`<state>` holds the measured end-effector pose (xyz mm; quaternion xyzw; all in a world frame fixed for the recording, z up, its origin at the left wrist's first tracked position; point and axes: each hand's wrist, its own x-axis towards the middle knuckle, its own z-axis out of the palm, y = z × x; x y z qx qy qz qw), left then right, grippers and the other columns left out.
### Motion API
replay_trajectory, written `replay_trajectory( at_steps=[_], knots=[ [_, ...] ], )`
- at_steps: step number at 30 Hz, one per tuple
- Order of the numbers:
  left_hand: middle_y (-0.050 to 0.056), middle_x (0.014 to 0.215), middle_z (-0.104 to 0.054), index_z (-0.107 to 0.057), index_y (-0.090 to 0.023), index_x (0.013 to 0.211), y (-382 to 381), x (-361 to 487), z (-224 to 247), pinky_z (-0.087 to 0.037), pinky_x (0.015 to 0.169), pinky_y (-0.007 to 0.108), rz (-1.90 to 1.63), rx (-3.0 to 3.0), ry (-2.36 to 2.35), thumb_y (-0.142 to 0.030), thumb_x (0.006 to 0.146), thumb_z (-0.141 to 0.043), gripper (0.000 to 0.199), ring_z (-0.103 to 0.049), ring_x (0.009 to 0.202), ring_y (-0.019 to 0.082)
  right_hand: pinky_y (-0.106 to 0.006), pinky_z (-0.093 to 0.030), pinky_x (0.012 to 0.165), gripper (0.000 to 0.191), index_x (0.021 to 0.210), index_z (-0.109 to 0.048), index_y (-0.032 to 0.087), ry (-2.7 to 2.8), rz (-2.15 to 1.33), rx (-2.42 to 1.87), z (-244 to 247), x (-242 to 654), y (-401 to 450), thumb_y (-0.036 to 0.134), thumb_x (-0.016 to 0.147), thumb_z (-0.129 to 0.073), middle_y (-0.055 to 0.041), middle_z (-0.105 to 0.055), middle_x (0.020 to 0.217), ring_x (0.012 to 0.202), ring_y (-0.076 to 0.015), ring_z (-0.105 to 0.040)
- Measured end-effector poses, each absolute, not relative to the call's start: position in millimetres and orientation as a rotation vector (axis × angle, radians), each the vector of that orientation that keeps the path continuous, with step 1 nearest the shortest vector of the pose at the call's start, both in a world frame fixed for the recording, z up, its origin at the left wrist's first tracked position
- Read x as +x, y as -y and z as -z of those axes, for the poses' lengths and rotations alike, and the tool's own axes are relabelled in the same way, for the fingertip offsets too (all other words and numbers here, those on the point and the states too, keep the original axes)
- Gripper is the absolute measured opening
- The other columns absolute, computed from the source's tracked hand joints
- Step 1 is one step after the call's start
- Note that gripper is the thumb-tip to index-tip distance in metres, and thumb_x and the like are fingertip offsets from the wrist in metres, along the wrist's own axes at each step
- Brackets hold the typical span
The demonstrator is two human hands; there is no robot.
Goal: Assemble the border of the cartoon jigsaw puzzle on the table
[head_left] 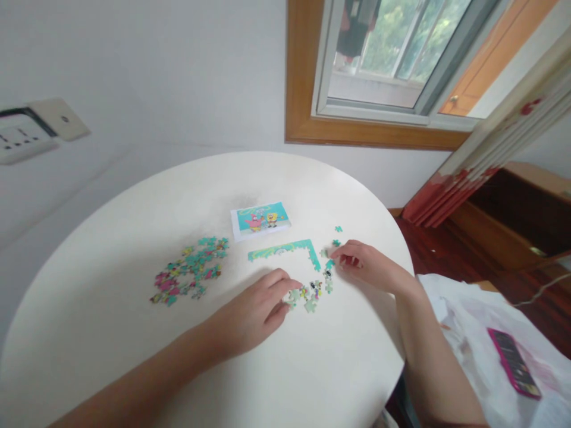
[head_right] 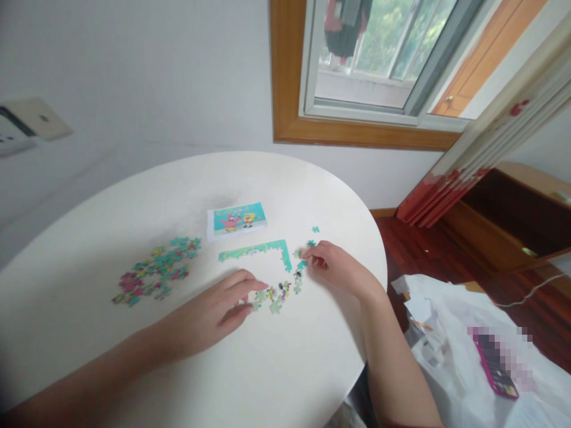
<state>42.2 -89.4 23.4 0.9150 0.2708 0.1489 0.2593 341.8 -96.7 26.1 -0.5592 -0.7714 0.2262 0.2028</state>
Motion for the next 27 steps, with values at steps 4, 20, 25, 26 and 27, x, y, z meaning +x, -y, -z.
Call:
replay_trajectory(
  at_steps=[4, 20, 25, 26, 27],
  knots=[
    [0.01, 0.122, -0.062, -0.058, -0.022, 0.13, 90.1, 49.7, -17.5, -0.046, 0.103, 0.041, -0.449, 2.596, -0.742, -0.019, 0.097, -0.048, 0.034, -0.056, 0.115, 0.024, -0.03, -0.052, 0.076, 0.032, 0.105, -0.074, 0.02, 2.163, -0.64, -1.554, -25.1, 339.3, 95.8, 0.005, 0.082, -0.056, -0.0053, -0.064, 0.096, 0.075, -0.0143, -0.063],
    [0.008, 0.164, -0.031, -0.033, -0.02, 0.155, 99.0, 74.7, 0.7, -0.019, 0.126, 0.041, -0.368, 2.935, -0.492, -0.037, 0.103, -0.044, 0.056, -0.026, 0.152, 0.025, -0.028, -0.05, 0.072, 0.02, 0.093, -0.072, 0.018, 2.146, -0.751, -1.529, -17.6, 342.5, 90.6, 0.008, 0.081, -0.06, -0.0041, -0.061, 0.091, 0.071, -0.0133, -0.059],
    [0.01, 0.163, -0.031, -0.035, -0.016, 0.154, 97.3, 83.6, -2.6, -0.023, 0.125, 0.039, -0.229, 2.951, -0.419, -0.039, 0.102, -0.045, 0.058, -0.032, 0.15, 0.026, -0.027, -0.047, 0.069, 0.017, 0.089, -0.07, 0.016, 2.102, -0.817, -1.575, -17.6, 341.9, 89.5, 0.008, 0.079, -0.06, -0.0044, -0.061, 0.091, 0.071, -0.0137, -0.059],
    [0.011, 0.162, -0.033, -0.037, -0.014, 0.153, 97.3, 82.9, -3.3, -0.025, 0.124, 0.039, -0.226, 2.951, -0.41, -0.038, 0.102, -0.046, 0.057, -0.034, 0.149, 0.027, -0.027, -0.047, 0.069, 0.016, 0.089, -0.07, 0.016, 2.094, -0.831, -1.586, -17.8, 341.9, 89.8, 0.009, 0.079, -0.061, -0.0044, -0.061, 0.091, 0.072, -0.0138, -0.059],
    [0.012, 0.162, -0.034, -0.039, -0.013, 0.152, 97.3, 81.3, -3.8, -0.027, 0.123, 0.04, -0.227, 2.952, -0.402, -0.037, 0.101, -0.046, 0.057, -0.035, 0.149, 0.027, -0.027, -0.047, 0.069, 0.015, 0.089, -0.07, 0.016, 2.086, -0.839, -1.597, -18.2, 342.0, 90.2, 0.01, 0.079, -0.061, -0.0042, -0.061, 0.09, 0.072, -0.014, -0.059]
  ],
)
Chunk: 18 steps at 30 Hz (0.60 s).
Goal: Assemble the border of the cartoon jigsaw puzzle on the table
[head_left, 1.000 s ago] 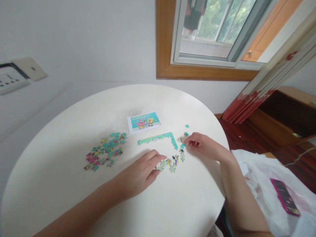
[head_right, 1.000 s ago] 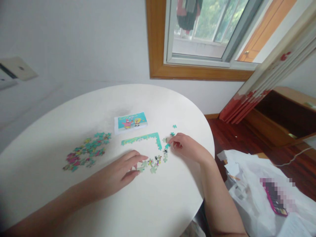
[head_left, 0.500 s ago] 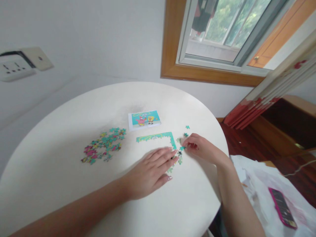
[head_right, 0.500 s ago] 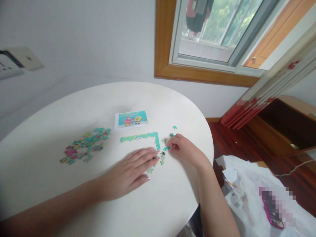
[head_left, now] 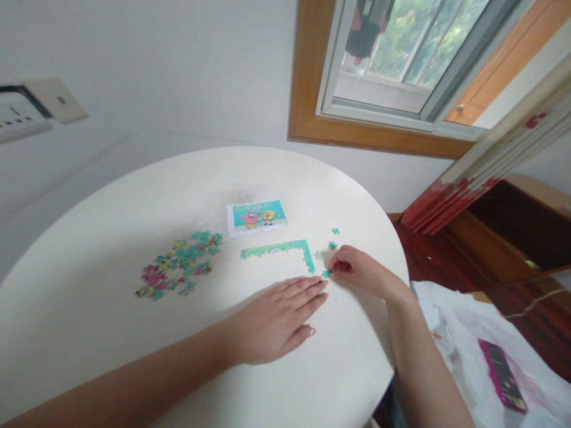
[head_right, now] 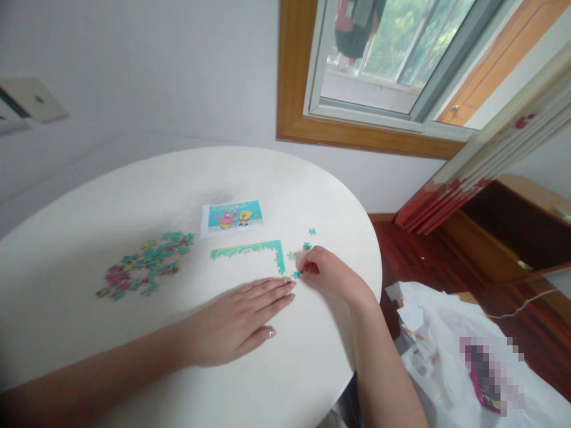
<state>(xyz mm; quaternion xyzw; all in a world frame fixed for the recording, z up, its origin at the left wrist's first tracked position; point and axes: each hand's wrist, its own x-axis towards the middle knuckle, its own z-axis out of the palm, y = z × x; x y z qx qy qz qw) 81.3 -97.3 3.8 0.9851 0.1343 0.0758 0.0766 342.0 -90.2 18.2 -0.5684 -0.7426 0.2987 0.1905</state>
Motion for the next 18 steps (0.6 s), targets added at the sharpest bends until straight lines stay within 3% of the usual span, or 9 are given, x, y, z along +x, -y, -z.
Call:
replay_trajectory(
  at_steps=[10, 18],
  knots=[
    [0.008, 0.139, -0.063, -0.059, -0.014, 0.133, 85.5, 43.4, -2.6, -0.041, 0.114, 0.036, -0.512, 3.019, -0.337, -0.02, 0.1, -0.046, 0.036, -0.053, 0.134, 0.023, -0.026, -0.04, 0.064, 0.006, 0.081, -0.063, 0.02, 2.025, -0.932, -1.673, -26.4, 337.9, 96.3, 0.014, 0.077, -0.062, 0.0018, -0.061, 0.073, 0.067, -0.0137, -0.054],
    [0.009, 0.123, -0.07, -0.066, -0.017, 0.119, 79.5, 46.4, -2.5, -0.047, 0.107, 0.04, -0.63, 2.929, -0.463, -0.024, 0.099, -0.049, 0.027, -0.061, 0.117, 0.024, -0.025, -0.04, 0.064, 0.012, 0.09, -0.064, 0.022, 1.972, -1.026, -1.607, -25.9, 333.4, 97.5, 0.017, 0.08, -0.06, 0.0028, -0.059, 0.075, 0.069, -0.0136, -0.052]
  ],
)
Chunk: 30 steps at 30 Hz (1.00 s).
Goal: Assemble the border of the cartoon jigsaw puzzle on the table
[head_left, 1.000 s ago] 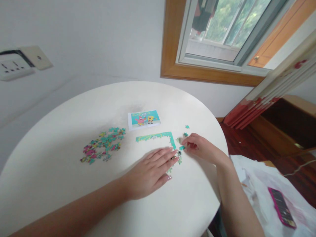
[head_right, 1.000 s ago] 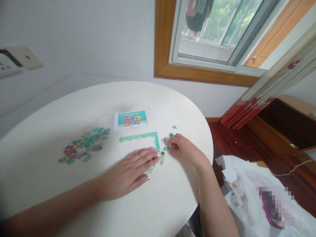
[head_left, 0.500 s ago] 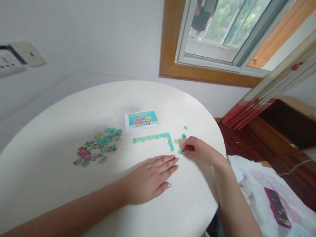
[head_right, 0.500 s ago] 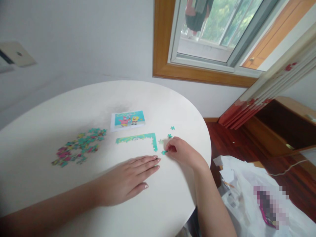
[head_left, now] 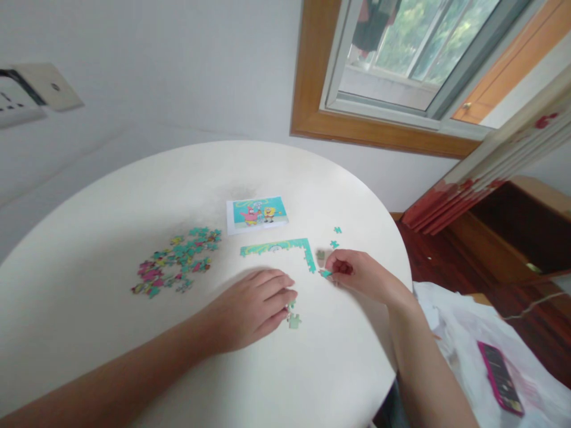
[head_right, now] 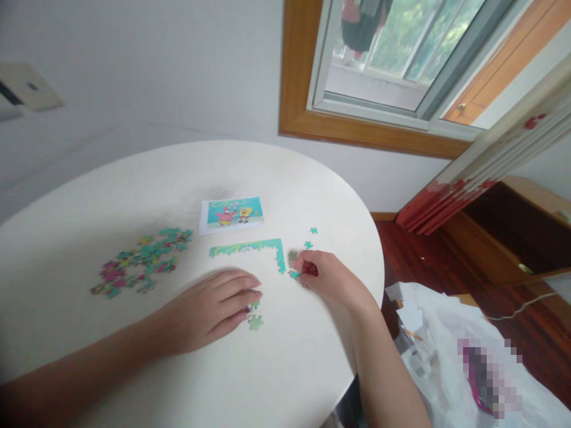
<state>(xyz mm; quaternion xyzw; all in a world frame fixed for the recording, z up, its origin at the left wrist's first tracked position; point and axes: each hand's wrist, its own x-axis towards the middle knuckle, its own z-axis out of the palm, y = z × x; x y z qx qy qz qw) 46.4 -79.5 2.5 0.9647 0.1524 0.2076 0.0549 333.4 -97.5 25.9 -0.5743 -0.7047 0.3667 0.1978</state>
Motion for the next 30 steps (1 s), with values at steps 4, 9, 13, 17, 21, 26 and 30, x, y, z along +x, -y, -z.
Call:
replay_trajectory(
  at_steps=[4, 9, 13, 17, 21, 26, 30],
  knots=[
    [0.008, 0.149, -0.054, -0.054, -0.021, 0.14, 81.8, 45.3, -10.7, -0.033, 0.12, 0.043, -0.467, 2.926, -0.308, -0.025, 0.098, -0.051, 0.042, -0.043, 0.142, 0.026, -0.026, -0.04, 0.064, 0.012, 0.09, -0.066, 0.021, 1.986, -1.003, -1.618, -23.8, 334.5, 96.8, 0.017, 0.081, -0.059, 0.0022, -0.059, 0.075, 0.069, -0.0136, -0.052],
    [0.006, 0.16, -0.039, -0.045, -0.026, 0.149, 83.1, 43.4, -15.6, -0.022, 0.125, 0.041, -0.221, 2.922, -0.188, -0.037, 0.1, -0.051, 0.05, -0.03, 0.151, 0.026, -0.026, -0.039, 0.063, 0.011, 0.091, -0.065, 0.021, 1.948, -1.016, -1.647, -24.2, 337.3, 97.2, 0.021, 0.081, -0.06, 0.0028, -0.057, 0.073, 0.068, -0.0135, -0.051],
    [0.004, 0.161, -0.037, -0.044, -0.028, 0.15, 82.2, 40.8, -13.3, -0.019, 0.126, 0.038, -0.222, 2.9, -0.206, -0.039, 0.101, -0.05, 0.051, -0.029, 0.151, 0.024, -0.026, -0.039, 0.061, 0.015, 0.093, -0.06, 0.021, 1.843, -0.963, -1.729, -23.5, 341.4, 95.2, 0.023, 0.079, -0.062, 0.0038, -0.056, 0.072, 0.066, -0.0134, -0.051],
    [0.003, 0.162, -0.036, -0.043, -0.029, 0.151, 81.6, 36.6, -12.0, -0.015, 0.127, 0.037, -0.249, 2.888, -0.228, -0.04, 0.102, -0.05, 0.051, -0.03, 0.151, 0.023, -0.027, -0.038, 0.061, 0.015, 0.09, -0.057, 0.021, 1.784, -0.832, -1.853, -22.4, 345.8, 90.6, 0.024, 0.077, -0.064, 0.0033, -0.057, 0.072, 0.065, -0.0138, -0.052],
    [0.002, 0.16, -0.04, -0.044, -0.03, 0.15, 80.8, 34.2, -12.5, -0.015, 0.127, 0.036, -0.29, 2.877, -0.23, -0.039, 0.101, -0.052, 0.05, -0.034, 0.149, 0.022, -0.027, -0.037, 0.058, 0.012, 0.083, -0.056, 0.021, 1.776, -0.769, -1.892, -22.2, 347.6, 88.2, 0.026, 0.077, -0.065, 0.0027, -0.058, 0.071, 0.063, -0.0134, -0.051],
    [0.002, 0.159, -0.041, -0.045, -0.03, 0.149, 78.8, 33.6, -13.2, -0.017, 0.127, 0.036, -0.268, 2.903, -0.239, -0.039, 0.1, -0.053, 0.051, -0.034, 0.149, 0.022, -0.026, -0.041, 0.057, 0.01, 0.088, -0.06, 0.021, 1.687, -0.836, -1.845, -20.5, 355.5, 87.3, 0.027, 0.08, -0.058, 0.0019, -0.062, 0.071, 0.063, -0.0143, -0.056],
    [0.001, 0.158, -0.044, -0.043, -0.031, 0.15, 77.5, 31.6, -13.4, -0.018, 0.127, 0.035, -0.334, 2.876, -0.237, -0.039, 0.1, -0.054, 0.053, -0.036, 0.148, 0.022, -0.028, -0.043, 0.062, 0.018, 0.096, -0.064, 0.019, 1.602, -0.674, -1.945, -18.4, 364.3, 83.5, 0.021, 0.081, -0.053, -0.001, -0.065, 0.075, 0.067, -0.0163, -0.06]
  ],
)
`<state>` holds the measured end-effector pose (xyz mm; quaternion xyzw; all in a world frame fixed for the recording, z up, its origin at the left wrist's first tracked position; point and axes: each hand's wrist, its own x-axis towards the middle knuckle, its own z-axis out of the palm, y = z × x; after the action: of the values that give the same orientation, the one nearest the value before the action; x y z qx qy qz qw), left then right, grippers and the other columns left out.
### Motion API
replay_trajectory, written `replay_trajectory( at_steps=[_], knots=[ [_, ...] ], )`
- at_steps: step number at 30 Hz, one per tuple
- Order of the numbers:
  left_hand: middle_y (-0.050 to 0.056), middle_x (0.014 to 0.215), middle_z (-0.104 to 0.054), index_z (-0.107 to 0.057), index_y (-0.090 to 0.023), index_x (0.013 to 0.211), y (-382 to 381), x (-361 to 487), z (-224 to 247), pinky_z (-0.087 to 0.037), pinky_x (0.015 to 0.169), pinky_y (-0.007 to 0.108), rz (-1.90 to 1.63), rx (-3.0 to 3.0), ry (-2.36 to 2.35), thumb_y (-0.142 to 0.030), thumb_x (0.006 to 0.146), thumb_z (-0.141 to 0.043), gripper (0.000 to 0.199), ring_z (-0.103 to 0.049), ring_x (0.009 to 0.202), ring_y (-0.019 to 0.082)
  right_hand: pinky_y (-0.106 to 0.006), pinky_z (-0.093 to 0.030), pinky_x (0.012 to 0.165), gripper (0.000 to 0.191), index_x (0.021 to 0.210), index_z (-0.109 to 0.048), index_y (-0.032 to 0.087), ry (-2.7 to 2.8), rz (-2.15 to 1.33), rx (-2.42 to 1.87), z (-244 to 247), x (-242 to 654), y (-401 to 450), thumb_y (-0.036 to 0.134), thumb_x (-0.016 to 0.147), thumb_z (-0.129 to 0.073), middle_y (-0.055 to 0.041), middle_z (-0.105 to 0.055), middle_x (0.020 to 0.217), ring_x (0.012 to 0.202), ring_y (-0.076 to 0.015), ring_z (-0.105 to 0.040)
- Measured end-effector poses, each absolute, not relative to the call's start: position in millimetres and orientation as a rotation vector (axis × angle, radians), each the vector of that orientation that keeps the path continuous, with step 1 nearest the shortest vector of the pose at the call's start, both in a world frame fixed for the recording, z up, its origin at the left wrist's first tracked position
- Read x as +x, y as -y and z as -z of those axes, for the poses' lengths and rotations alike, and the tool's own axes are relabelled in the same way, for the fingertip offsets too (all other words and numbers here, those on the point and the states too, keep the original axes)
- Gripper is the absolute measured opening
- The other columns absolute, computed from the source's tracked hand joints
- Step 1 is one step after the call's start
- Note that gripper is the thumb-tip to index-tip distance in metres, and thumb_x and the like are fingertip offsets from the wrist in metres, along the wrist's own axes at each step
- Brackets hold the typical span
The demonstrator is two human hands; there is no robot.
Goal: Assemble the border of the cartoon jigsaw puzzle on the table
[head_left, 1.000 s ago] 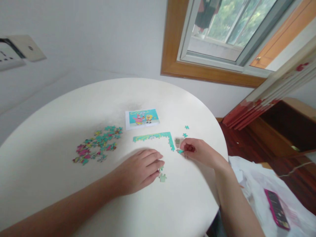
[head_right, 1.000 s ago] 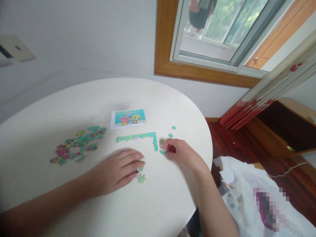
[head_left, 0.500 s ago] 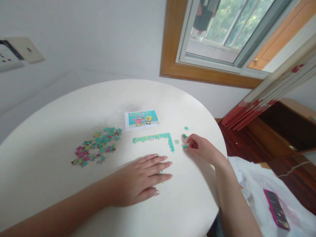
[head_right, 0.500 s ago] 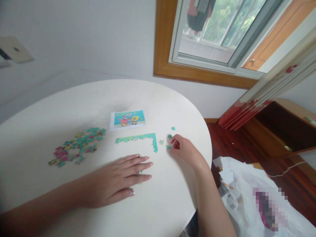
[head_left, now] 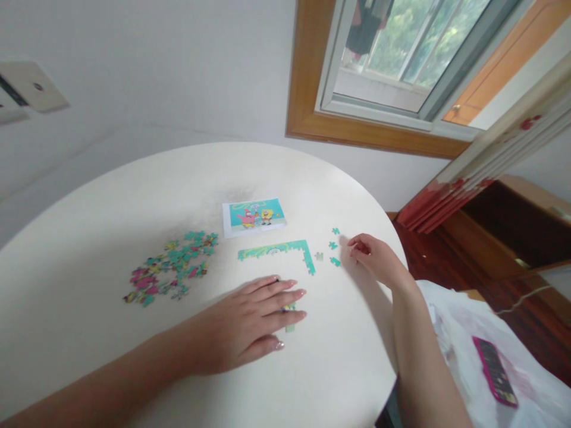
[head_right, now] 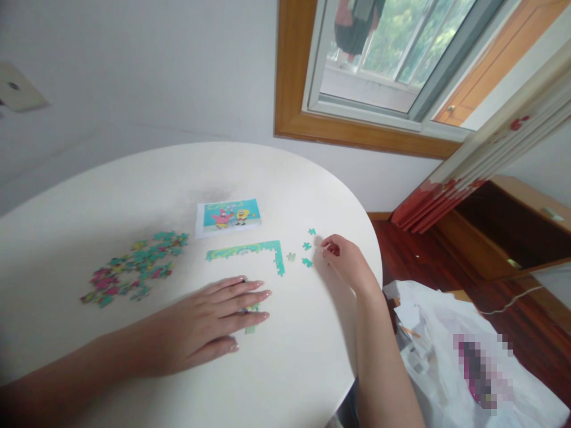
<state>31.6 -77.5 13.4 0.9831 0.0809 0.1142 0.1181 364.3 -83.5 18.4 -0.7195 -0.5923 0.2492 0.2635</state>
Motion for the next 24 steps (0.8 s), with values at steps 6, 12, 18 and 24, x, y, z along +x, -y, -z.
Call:
replay_trajectory(
  at_steps=[6, 12, 18, 24],
  knots=[
    [0.002, 0.159, -0.041, -0.042, -0.03, 0.151, 79.0, 29.6, -12.1, -0.017, 0.127, 0.036, -0.312, 2.909, -0.242, -0.042, 0.1, -0.053, 0.054, -0.035, 0.149, 0.022, -0.032, -0.044, 0.076, 0.027, 0.099, -0.074, 0.015, 1.66, -0.536, -1.973, -15.9, 360.0, 77.0, 0.015, 0.081, -0.054, -0.008, -0.068, 0.09, 0.078, -0.0189, -0.06],
    [0.005, 0.16, -0.038, -0.044, -0.028, 0.15, 80.4, 30.5, -12.2, -0.017, 0.126, 0.036, -0.298, 2.963, -0.267, -0.043, 0.1, -0.052, 0.053, -0.035, 0.149, 0.024, -0.032, -0.046, 0.079, 0.031, 0.105, -0.076, 0.014, 1.691, -0.477, -1.927, -11.1, 350.7, 74.8, 0.016, 0.083, -0.055, -0.0077, -0.063, 0.092, 0.077, -0.0171, -0.06],
    [0.004, 0.159, -0.041, -0.044, -0.029, 0.15, 78.8, 31.1, -11.1, -0.019, 0.126, 0.036, -0.308, 2.935, -0.276, -0.042, 0.1, -0.054, 0.052, -0.036, 0.148, 0.022, -0.032, -0.05, 0.077, 0.027, 0.101, -0.076, 0.017, 1.682, -0.442, -1.875, -5.1, 344.1, 71.8, 0.034, 0.083, -0.068, -0.0057, -0.059, 0.094, 0.07, -0.0147, -0.056],
    [0.003, 0.159, -0.042, -0.043, -0.031, 0.151, 78.1, 31.1, -10.0, -0.02, 0.126, 0.035, -0.364, 2.881, -0.278, -0.04, 0.099, -0.056, 0.054, -0.037, 0.148, 0.022, -0.032, -0.05, 0.078, 0.019, 0.097, -0.076, 0.017, 1.688, -0.475, -1.826, -3.7, 339.0, 69.2, 0.025, 0.084, -0.065, -0.0054, -0.059, 0.093, 0.073, -0.0151, -0.059]
  ],
)
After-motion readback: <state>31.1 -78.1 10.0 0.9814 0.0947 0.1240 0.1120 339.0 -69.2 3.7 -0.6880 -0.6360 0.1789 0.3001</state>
